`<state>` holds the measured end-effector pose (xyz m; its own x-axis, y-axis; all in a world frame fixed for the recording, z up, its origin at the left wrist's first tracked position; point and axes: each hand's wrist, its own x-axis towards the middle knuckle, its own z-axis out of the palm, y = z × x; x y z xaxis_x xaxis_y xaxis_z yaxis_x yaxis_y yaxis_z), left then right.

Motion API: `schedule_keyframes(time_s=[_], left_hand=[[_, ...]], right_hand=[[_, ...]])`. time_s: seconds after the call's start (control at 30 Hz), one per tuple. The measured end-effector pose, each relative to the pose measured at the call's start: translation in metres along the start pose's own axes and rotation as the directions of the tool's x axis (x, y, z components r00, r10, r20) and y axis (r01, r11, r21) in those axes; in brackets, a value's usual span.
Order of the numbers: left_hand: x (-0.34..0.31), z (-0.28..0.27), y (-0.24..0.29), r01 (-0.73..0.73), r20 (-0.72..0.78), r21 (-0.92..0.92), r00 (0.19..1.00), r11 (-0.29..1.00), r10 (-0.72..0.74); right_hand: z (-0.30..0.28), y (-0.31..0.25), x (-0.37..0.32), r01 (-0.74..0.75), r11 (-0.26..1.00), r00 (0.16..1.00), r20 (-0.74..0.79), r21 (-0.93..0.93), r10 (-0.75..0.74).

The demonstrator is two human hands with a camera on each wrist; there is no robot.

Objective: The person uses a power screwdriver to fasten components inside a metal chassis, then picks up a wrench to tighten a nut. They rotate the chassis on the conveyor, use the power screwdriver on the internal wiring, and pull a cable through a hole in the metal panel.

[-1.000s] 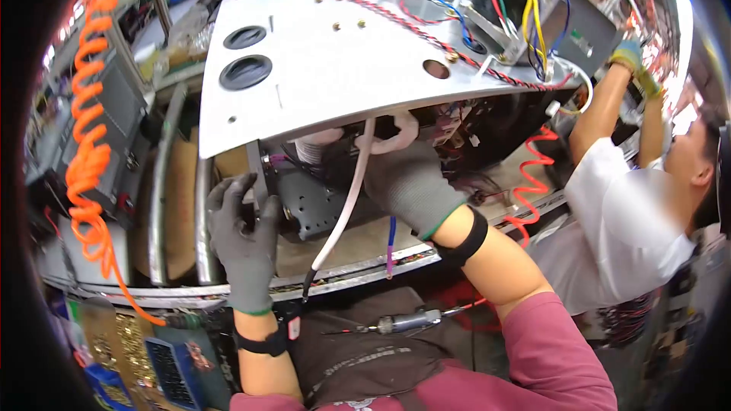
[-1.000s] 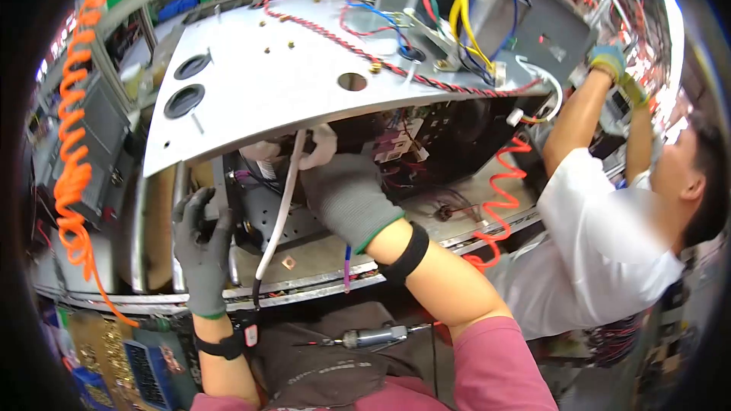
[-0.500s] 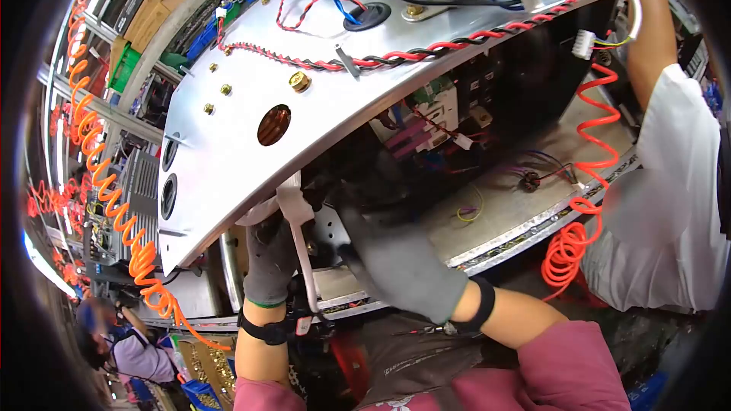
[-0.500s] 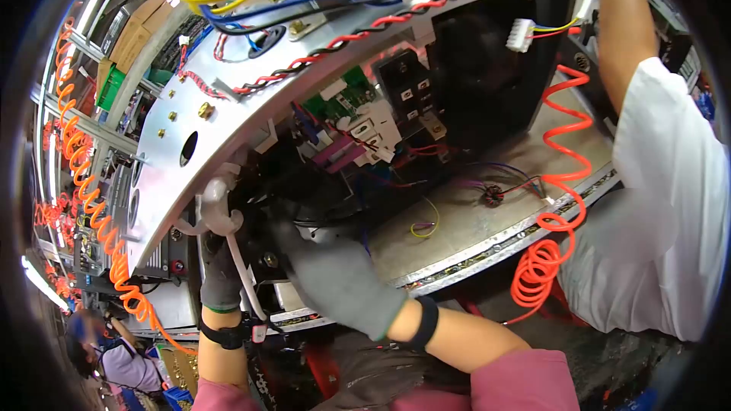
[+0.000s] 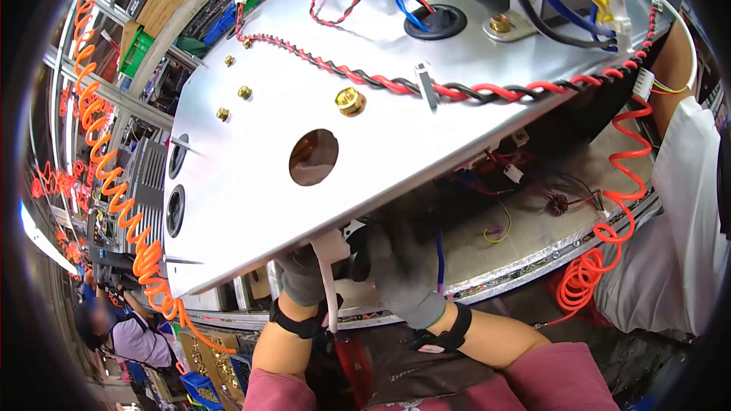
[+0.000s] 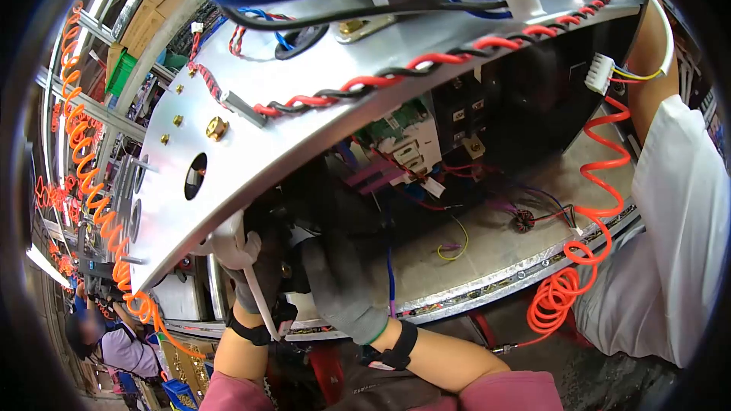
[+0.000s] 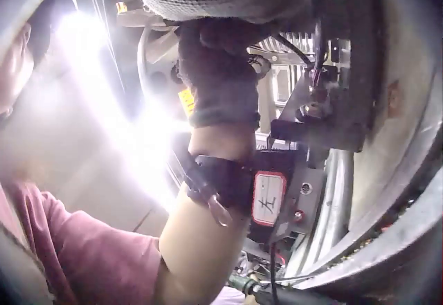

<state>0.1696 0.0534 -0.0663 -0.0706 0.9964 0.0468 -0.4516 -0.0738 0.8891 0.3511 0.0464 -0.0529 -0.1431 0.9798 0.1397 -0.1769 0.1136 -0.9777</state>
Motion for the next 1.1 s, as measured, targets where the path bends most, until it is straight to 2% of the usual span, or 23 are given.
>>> schedule_keyframes(time_s=[0.07, 0.1, 0.13, 0.17, 0.2, 0.23, 0.3, 0.33, 0.4, 0.43, 0.53, 0.63, 0.7, 0.77, 0.8, 0.83, 0.87, 0.9, 0.97, 1.0, 1.03, 1.07, 1.1], left_hand=[[-0.001, 0.002, -0.001, -0.001, 0.013, 0.123, 1.000, 0.992, -0.001], [-0.002, 0.004, 0.001, 0.000, 0.022, 0.186, 1.000, 0.983, -0.004], [-0.005, 0.006, 0.001, -0.001, 0.031, 0.251, 1.000, 0.968, -0.007], [-0.007, 0.008, 0.002, 0.002, 0.044, 0.309, 0.999, 0.951, -0.016], [-0.009, 0.010, 0.002, 0.000, 0.056, 0.360, 0.998, 0.933, -0.022], [-0.010, 0.012, 0.004, -0.003, 0.068, 0.401, 0.997, 0.916, -0.027], [-0.012, 0.017, 0.006, -0.009, 0.086, 0.463, 0.996, 0.886, -0.035], [-0.014, 0.019, 0.007, -0.013, 0.091, 0.484, 0.995, 0.875, -0.035], [-0.014, 0.021, 0.007, -0.029, 0.096, 0.519, 0.995, 0.855, -0.025], [-0.012, 0.021, 0.007, -0.042, 0.099, 0.533, 0.995, 0.845, -0.013], [-0.007, 0.020, 0.006, -0.080, 0.108, 0.562, 0.994, 0.823, 0.022], [-0.002, 0.018, 0.003, -0.130, 0.118, 0.590, 0.990, 0.797, 0.074], [0.001, 0.016, 0.002, -0.172, 0.126, 0.601, 0.985, 0.781, 0.119], [0.002, 0.012, 0.007, -0.212, 0.134, 0.628, 0.977, 0.749, 0.164], [0.001, 0.012, 0.011, -0.239, 0.145, 0.650, 0.971, 0.721, 0.191], [-0.002, 0.012, 0.013, -0.274, 0.164, 0.691, 0.961, 0.669, 0.225], [-0.005, 0.014, 0.016, -0.318, 0.189, 0.742, 0.944, 0.591, 0.271], [-0.011, 0.019, 0.019, -0.378, 0.249, 0.830, 0.909, 0.410, 0.334], [-0.023, 0.040, 0.036, -0.417, 0.260, 0.861, 0.853, 0.291, 0.453], [-0.025, 0.057, 0.049, -0.409, 0.029, 0.610, 0.867, 0.679, 0.497], [-0.028, 0.064, 0.066, -0.447, 0.078, 0.644, 0.846, 0.621, 0.528], [-0.033, 0.067, 0.074, -0.409, 0.111, 0.726, 0.863, 0.552, 0.493], [-0.034, 0.067, 0.067, -0.367, 0.055, 0.620, 0.902, 0.694, 0.428]], right_hand=[[0.008, 0.003, -0.001, -0.072, 0.997, 0.997, -0.024, -0.030, 0.071], [0.007, 0.002, 0.000, 0.064, 0.978, 0.997, -0.035, -0.199, -0.073], [0.005, 0.007, 0.002, 0.337, 0.863, 0.930, -0.010, -0.377, -0.368], [0.002, 0.009, 0.005, 0.528, 0.639, 0.777, 0.016, -0.559, -0.629], [0.003, 0.008, 0.003, 0.509, 0.601, 0.778, 0.031, -0.616, -0.627], [0.003, 0.011, 0.000, 0.428, 0.749, 0.872, 0.011, -0.505, -0.490], [0.003, 0.017, -0.003, 0.310, 0.869, 0.944, 0.017, -0.386, -0.330], [0.002, 0.020, -0.002, 0.398, 0.677, 0.877, 0.041, -0.619, -0.479], [0.001, 0.017, -0.002, 0.434, 0.414, 0.788, 0.115, -0.800, -0.605], [-0.001, 0.007, 0.002, 0.412, 0.628, 0.867, 0.074, -0.660, -0.492], [0.000, 0.009, 0.003, 0.274, 0.870, 0.959, 0.056, -0.409, -0.276], [0.003, 0.010, 0.003, 0.137, 0.951, 0.991, 0.042, -0.276, -0.130], [0.007, 0.011, 0.007, 0.095, 0.966, 0.995, 0.048, -0.242, -0.085], [0.017, 0.037, 0.011, 0.182, 0.972, 0.958, -0.197, -0.150, -0.210], [0.008, 0.027, 0.012, 0.205, 0.789, 0.963, -0.027, -0.580, -0.270], [0.000, 0.018, 0.012, 0.277, 0.424, 0.936, 0.143, -0.862, -0.321], [0.003, 0.005, 0.016, 0.053, 0.951, 0.990, -0.106, -0.305, -0.090], [0.003, 0.012, 0.015, 0.065, 0.937, 0.993, -0.075, -0.343, -0.096], [-0.008, 0.058, 0.011, -0.008, 0.998, 0.999, 0.035, 0.063, 0.005], [-0.020, 0.083, 0.007, -0.081, 0.963, 0.994, 0.097, 0.259, 0.058], [-0.032, 0.102, 0.004, -0.163, 0.884, 0.982, 0.160, 0.439, 0.101], [-0.034, 0.086, 0.002, -0.175, 0.853, 0.979, 0.182, 0.491, 0.096], [-0.037, 0.070, 0.000, -0.190, 0.820, 0.975, 0.204, 0.541, 0.091]])
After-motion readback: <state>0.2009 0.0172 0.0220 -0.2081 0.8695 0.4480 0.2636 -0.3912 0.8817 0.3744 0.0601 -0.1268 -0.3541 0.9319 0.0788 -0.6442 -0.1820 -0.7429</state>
